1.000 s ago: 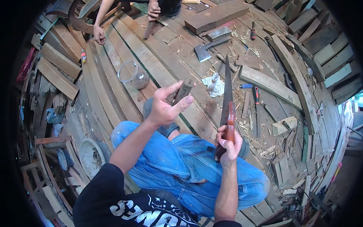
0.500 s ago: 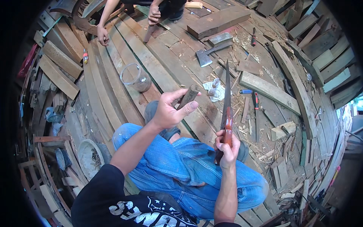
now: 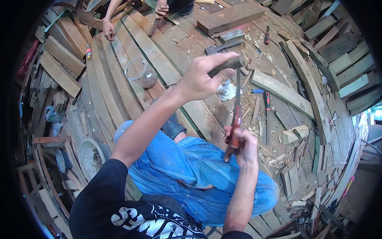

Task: The person is sawing a piece of wood while sitting on a pile of wood scraps.

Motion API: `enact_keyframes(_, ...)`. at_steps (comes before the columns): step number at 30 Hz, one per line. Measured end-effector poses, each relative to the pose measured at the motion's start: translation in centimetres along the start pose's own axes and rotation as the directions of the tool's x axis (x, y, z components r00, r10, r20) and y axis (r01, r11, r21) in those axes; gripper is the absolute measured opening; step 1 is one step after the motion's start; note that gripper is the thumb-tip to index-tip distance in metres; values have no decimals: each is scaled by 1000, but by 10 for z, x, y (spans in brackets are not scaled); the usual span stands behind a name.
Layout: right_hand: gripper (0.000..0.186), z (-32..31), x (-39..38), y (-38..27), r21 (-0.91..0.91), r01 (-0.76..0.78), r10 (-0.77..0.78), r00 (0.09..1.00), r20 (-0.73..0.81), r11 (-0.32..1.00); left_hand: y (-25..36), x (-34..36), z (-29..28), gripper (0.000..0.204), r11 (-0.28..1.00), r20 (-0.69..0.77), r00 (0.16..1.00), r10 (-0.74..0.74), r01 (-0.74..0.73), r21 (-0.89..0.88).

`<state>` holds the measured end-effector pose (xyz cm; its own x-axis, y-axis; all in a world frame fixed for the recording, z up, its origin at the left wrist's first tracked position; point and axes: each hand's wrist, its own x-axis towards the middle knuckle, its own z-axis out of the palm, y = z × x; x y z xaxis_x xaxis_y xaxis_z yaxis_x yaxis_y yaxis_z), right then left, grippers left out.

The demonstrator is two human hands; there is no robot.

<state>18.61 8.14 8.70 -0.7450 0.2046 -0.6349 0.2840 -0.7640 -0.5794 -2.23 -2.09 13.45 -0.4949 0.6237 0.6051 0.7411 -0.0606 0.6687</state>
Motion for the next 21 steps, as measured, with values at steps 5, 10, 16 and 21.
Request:
enact_keyframes(5,24,-19,25,18,-219,33,-81,973,-216,975,-29,-23,26,36,996,45,996,78,-80,30)
enact_keyframes(10,29,-11,23,27,-407,102,-189,965,-181,908,-50,-54,31,33,994,-18,994,110,-110,1)
enact_keyframes(16,29,-17,15,43,-520,355,-458,885,-80,777,-62,-60,43,36,993,-40,994,103,-101,54)
enact_keyframes(21,39,-8,36,23,-681,132,-492,790,-366,720,-96,-77,56,32,982,53,995,-84,73,173)
